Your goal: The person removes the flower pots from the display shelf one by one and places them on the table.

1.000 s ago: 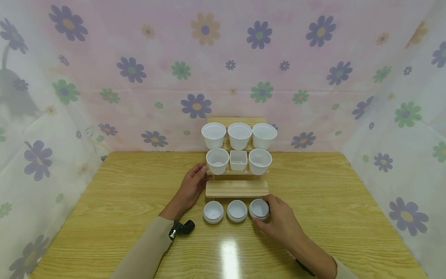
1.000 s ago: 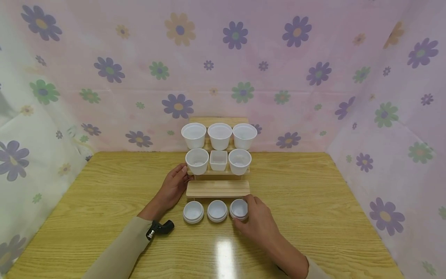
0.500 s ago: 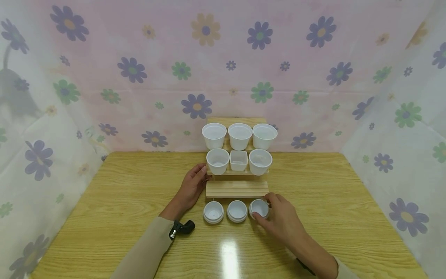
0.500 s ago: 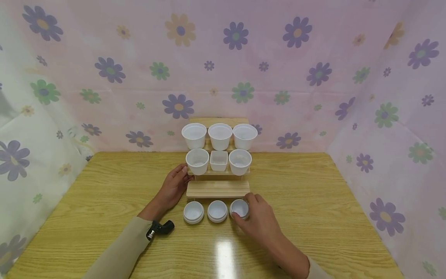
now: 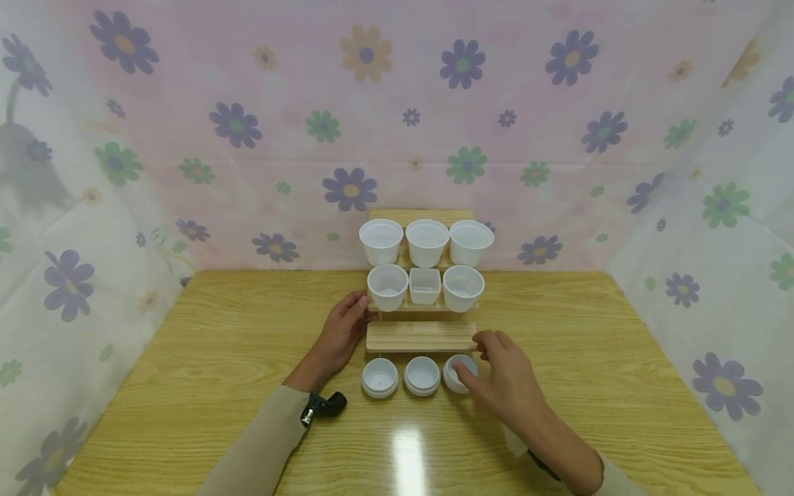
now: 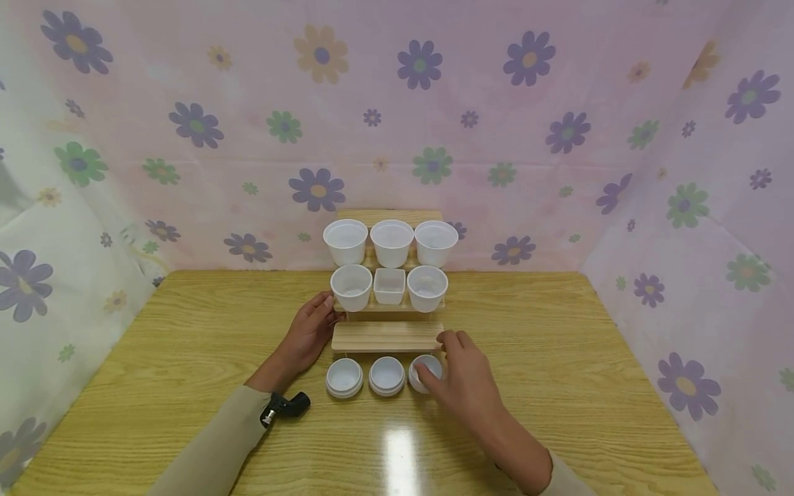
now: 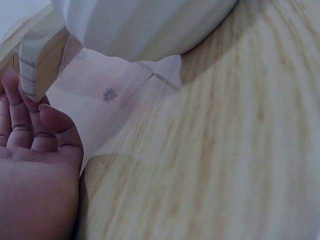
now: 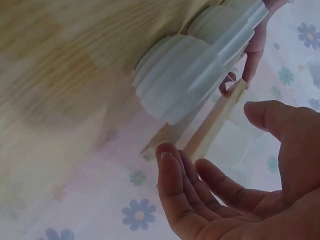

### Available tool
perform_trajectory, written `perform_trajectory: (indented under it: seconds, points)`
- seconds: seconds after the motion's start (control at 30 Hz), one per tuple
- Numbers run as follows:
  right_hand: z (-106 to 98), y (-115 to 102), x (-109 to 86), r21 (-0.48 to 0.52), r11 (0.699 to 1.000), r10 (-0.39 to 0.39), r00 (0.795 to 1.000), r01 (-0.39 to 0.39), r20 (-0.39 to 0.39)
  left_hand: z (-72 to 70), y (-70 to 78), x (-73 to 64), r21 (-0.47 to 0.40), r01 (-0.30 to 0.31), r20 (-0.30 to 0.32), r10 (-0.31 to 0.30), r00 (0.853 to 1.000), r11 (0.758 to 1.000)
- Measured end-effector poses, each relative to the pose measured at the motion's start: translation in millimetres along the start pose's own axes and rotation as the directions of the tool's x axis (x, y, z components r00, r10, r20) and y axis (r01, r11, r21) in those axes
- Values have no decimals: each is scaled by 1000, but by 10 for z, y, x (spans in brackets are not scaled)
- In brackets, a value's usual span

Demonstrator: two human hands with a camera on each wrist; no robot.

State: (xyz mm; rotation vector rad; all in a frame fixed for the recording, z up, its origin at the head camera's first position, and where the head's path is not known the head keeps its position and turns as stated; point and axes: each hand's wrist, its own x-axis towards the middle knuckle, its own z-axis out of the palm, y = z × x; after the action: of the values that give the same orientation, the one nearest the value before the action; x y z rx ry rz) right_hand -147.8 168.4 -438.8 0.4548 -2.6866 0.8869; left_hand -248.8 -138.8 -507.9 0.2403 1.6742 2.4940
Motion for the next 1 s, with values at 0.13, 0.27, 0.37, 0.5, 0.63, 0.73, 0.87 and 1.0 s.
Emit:
perform_trajectory:
  seconds: [0.13, 0.27, 0.37, 0.5, 0.63, 0.73, 0.87, 1.0]
  points:
    - [-30, -5, 45, -3, 1000, -28, 999, 28, -38, -1, -8, 3, -1, 0, 1, 0, 1000, 1000]
    - [-61, -13, 94, 1, 999, -48, 996, 48, -70, 0, -4, -2, 4, 2, 2, -2, 1000, 1000]
    - [-80, -24, 129, 7, 999, -41, 996, 42, -78, -3, -2, -3, 8, 0, 5, 0, 1000, 1000]
    - [-110, -38, 173, 9, 1000, -29, 995, 30, -90, -5, -2, 3, 8, -4, 14, 4, 1000, 1000]
    - [-149, -52, 216, 7, 1000, -29, 993, 30, -112, -2, 0, 5, 2, -5, 18, 5, 1000, 1000]
    - [-177, -51, 244, 10, 999, -32, 991, 33, -133, -6, -3, 9, 1, -3, 17, 3, 1000, 1000]
    - [-200, -32, 281, 22, 999, -29, 988, 33, -153, -3, 1, 7, 5, 1, 17, -1, 1000, 1000]
    - [-215, -21, 321, 29, 999, -18, 988, 23, -155, 14, 18, -7, -6, 2, 7, -2, 1000, 1000]
